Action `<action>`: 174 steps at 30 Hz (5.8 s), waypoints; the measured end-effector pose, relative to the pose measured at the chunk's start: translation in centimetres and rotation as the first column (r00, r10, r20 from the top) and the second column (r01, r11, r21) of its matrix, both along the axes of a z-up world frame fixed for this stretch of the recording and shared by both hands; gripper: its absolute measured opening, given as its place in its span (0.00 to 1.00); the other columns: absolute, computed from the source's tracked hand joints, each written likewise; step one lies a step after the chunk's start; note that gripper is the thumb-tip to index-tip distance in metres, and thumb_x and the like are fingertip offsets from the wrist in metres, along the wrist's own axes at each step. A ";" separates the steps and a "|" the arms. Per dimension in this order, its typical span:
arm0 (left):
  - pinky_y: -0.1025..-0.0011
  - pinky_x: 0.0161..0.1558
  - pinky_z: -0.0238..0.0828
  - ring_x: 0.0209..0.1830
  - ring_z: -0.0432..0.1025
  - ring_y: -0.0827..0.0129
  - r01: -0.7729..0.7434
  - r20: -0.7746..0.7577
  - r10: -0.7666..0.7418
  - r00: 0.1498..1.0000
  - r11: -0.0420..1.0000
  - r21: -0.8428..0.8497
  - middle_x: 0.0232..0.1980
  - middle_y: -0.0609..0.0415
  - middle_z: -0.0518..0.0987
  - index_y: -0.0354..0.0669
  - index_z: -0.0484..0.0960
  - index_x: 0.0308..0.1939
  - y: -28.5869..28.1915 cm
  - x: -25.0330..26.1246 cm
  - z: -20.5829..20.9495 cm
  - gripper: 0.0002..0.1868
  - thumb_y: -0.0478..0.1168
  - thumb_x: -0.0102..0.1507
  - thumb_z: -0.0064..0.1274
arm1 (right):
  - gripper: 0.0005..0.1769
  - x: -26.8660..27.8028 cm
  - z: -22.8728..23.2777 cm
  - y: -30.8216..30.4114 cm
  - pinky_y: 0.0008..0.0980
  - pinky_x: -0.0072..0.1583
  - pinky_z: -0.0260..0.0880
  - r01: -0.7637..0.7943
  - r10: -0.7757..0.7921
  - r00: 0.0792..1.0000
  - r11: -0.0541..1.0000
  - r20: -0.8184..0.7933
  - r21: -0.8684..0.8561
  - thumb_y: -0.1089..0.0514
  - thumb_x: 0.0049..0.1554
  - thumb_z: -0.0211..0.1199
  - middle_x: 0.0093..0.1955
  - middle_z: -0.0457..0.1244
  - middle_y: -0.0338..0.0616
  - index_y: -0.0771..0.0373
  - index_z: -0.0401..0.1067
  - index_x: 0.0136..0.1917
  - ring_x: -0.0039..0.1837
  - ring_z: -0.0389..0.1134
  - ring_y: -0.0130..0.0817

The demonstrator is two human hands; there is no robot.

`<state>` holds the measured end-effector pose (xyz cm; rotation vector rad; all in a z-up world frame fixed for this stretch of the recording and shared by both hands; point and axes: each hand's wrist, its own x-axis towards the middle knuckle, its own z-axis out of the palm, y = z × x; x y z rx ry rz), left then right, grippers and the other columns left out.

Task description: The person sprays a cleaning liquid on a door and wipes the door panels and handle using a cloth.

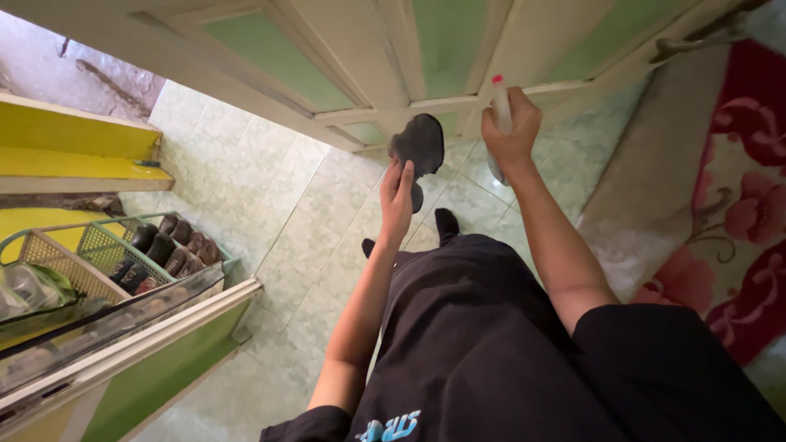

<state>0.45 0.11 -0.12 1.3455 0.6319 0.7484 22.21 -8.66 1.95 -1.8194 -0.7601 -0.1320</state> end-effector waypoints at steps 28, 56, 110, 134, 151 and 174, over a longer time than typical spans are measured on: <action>0.73 0.69 0.58 0.68 0.66 0.69 0.005 0.145 -0.003 0.989 1.000 -0.013 0.70 0.47 0.73 0.24 0.73 0.64 1.2 -0.3 4.0 0.21 0.40 0.74 0.44 | 0.05 1.2 15.2 1.9 0.33 0.42 0.64 -0.044 0.008 0.988 0.973 0.156 0.227 0.70 0.54 0.62 0.34 0.62 0.47 0.67 0.67 0.42 0.37 0.64 0.35; 0.72 0.72 0.55 0.72 0.64 0.65 -0.025 0.172 0.021 0.985 0.999 0.021 0.74 0.44 0.70 0.21 0.76 0.61 0.4 -1.2 3.8 0.20 0.39 0.74 0.44 | 0.03 -1.6 16.3 3.7 0.32 0.45 0.66 -0.012 -0.019 0.993 0.962 0.114 0.272 0.69 0.55 0.62 0.36 0.63 0.46 0.66 0.69 0.42 0.40 0.68 0.34; 0.72 0.72 0.55 0.71 0.65 0.66 0.068 0.324 -0.109 0.940 0.989 0.134 0.70 0.45 0.73 0.22 0.77 0.59 10.5 -12.6 12.4 0.19 0.39 0.75 0.42 | 0.02 -10.9 27.0 11.4 0.30 0.31 0.62 -0.122 0.231 0.936 0.921 -0.266 0.371 0.67 0.54 0.63 0.35 0.64 0.38 0.65 0.72 0.42 0.29 0.63 0.27; 0.81 0.56 0.67 0.52 0.71 0.81 -0.155 0.414 0.181 0.892 0.983 -0.096 0.54 0.61 0.79 0.29 0.75 0.64 17.4 -16.4 10.9 0.20 0.40 0.73 0.45 | 0.04 -24.2 23.1 18.0 0.30 0.44 0.67 -0.288 0.277 0.958 0.929 0.081 0.231 0.66 0.53 0.63 0.37 0.66 0.44 0.66 0.72 0.44 0.40 0.68 0.28; 0.80 0.53 0.64 0.49 0.68 0.80 -0.175 0.393 0.207 0.896 0.978 -0.116 0.51 0.61 0.78 0.28 0.75 0.66 15.8 -18.1 9.4 0.20 0.38 0.74 0.45 | 0.02 -24.1 21.4 16.6 0.29 0.45 0.67 -0.263 0.273 0.962 0.924 0.002 0.278 0.67 0.55 0.63 0.37 0.66 0.43 0.66 0.73 0.44 0.42 0.67 0.25; 0.75 0.69 0.60 0.66 0.68 0.72 0.120 0.357 -0.138 0.924 0.990 0.072 0.67 0.52 0.76 0.26 0.71 0.69 -1.2 3.1 13.3 0.23 0.41 0.76 0.41 | 0.02 -1.4 21.6 -5.2 0.28 0.37 0.64 0.027 0.033 0.989 0.918 -0.144 0.397 0.70 0.58 0.62 0.37 0.64 0.38 0.66 0.72 0.45 0.35 0.65 0.23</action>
